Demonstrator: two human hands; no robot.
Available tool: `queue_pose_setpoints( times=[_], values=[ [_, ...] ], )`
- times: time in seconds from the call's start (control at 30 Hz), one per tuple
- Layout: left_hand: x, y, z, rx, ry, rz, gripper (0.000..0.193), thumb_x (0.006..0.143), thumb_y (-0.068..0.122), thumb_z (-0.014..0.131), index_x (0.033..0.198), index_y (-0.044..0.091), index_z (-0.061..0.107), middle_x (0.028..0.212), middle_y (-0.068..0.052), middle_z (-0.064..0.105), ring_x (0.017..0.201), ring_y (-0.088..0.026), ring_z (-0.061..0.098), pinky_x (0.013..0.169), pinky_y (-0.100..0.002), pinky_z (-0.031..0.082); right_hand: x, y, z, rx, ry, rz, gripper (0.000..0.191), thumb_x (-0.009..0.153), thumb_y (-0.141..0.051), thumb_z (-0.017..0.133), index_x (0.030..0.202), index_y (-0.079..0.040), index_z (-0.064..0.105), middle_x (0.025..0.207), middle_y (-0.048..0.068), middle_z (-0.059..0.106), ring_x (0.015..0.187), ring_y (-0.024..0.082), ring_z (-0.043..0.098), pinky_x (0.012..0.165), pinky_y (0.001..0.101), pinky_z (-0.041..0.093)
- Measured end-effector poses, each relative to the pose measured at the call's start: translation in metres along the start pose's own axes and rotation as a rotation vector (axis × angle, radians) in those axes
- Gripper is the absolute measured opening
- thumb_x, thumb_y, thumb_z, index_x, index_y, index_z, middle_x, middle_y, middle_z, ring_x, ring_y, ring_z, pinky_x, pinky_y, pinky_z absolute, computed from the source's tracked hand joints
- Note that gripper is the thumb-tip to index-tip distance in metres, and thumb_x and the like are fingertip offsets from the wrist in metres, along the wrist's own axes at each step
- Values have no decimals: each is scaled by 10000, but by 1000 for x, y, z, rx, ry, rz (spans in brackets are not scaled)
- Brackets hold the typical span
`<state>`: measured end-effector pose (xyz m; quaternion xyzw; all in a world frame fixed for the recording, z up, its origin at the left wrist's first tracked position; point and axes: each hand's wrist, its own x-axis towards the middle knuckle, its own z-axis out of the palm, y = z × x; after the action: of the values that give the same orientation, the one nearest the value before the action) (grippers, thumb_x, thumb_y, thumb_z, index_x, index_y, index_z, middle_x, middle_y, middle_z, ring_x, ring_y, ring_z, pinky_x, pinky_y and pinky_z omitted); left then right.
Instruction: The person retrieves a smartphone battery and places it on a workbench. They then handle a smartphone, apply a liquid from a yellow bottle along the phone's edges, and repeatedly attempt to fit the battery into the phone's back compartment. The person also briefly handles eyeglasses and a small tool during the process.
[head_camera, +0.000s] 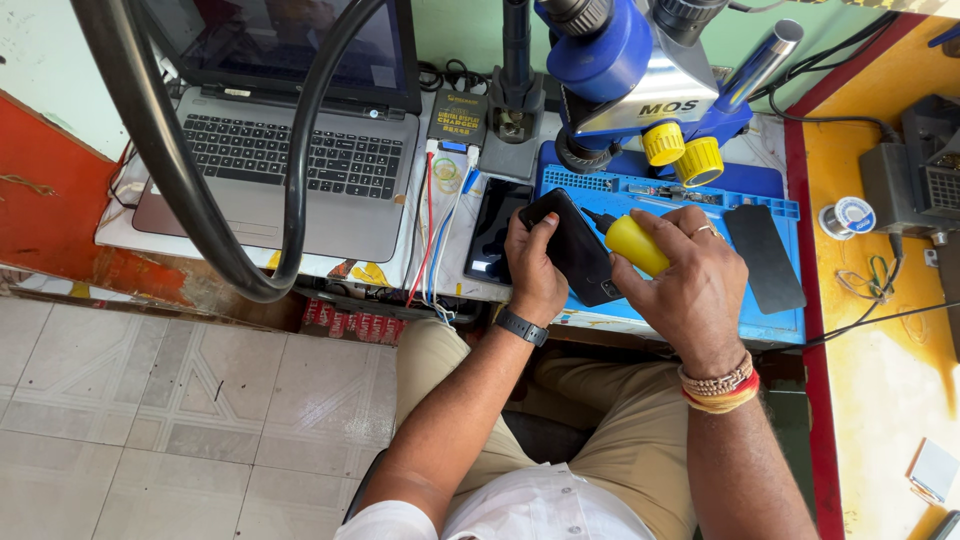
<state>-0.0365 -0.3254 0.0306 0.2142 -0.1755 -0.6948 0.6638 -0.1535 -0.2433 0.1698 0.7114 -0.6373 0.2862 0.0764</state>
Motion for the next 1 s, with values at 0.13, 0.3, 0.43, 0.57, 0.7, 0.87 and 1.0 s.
queue_pose_setpoints(
  times=[0.13, 0.3, 0.43, 0.57, 0.7, 0.87, 1.0],
  values=[
    [1, 0, 2, 3, 4, 15, 111, 983, 123, 621, 1080, 71, 603, 1025, -25, 655, 935, -109, 623, 832, -287, 536, 1, 2, 0, -7, -19, 8, 448, 771, -279, 849, 1179, -111, 773, 1017, 69, 674, 867, 277, 689, 714, 400, 552],
    [1, 2, 3, 4, 9, 10, 126, 974, 129, 623, 1084, 71, 605, 1022, -26, 657, 927, -109, 626, 825, -288, 541, 1, 2, -1, -17, -20, 3, 454, 765, -285, 850, 1178, -111, 773, 1017, 73, 673, 860, 278, 688, 713, 404, 553],
    [0, 2, 3, 12, 7, 12, 126, 973, 133, 625, 1080, 70, 608, 1019, -28, 656, 925, -112, 626, 823, -290, 543, 1, 2, -1, -14, -25, 5, 459, 765, -286, 851, 1181, -109, 773, 1021, 77, 671, 857, 278, 687, 708, 403, 553],
    [0, 2, 2, 10, 3, 1, 115, 970, 133, 624, 1066, 71, 606, 1011, -26, 654, 917, -114, 624, 815, -293, 543, 0, 2, -2, -15, -31, 15, 454, 764, -285, 850, 1179, -115, 774, 1016, 73, 672, 856, 276, 689, 708, 403, 553],
    [1, 1, 2, 18, 6, 32, 109, 975, 126, 629, 1064, 69, 605, 1015, -23, 648, 922, -107, 612, 829, -284, 529, -3, 1, -3, -7, -27, 19, 452, 767, -281, 850, 1182, -120, 773, 1009, 73, 667, 849, 275, 685, 702, 400, 551],
    [0, 2, 1, 49, 11, 20, 108, 972, 135, 622, 1059, 73, 604, 1011, -20, 645, 935, -103, 608, 844, -285, 527, -5, -1, -5, -11, -23, 13, 449, 765, -271, 853, 1185, -130, 776, 994, 65, 660, 832, 268, 673, 693, 399, 545],
    [0, 2, 0, 57, 13, 20, 111, 971, 143, 622, 1058, 76, 603, 1010, -20, 643, 940, -110, 607, 845, -289, 527, -6, 0, -7, -11, -31, 18, 464, 755, -266, 856, 1190, -128, 775, 983, 61, 656, 817, 261, 667, 688, 395, 543]
  ],
)
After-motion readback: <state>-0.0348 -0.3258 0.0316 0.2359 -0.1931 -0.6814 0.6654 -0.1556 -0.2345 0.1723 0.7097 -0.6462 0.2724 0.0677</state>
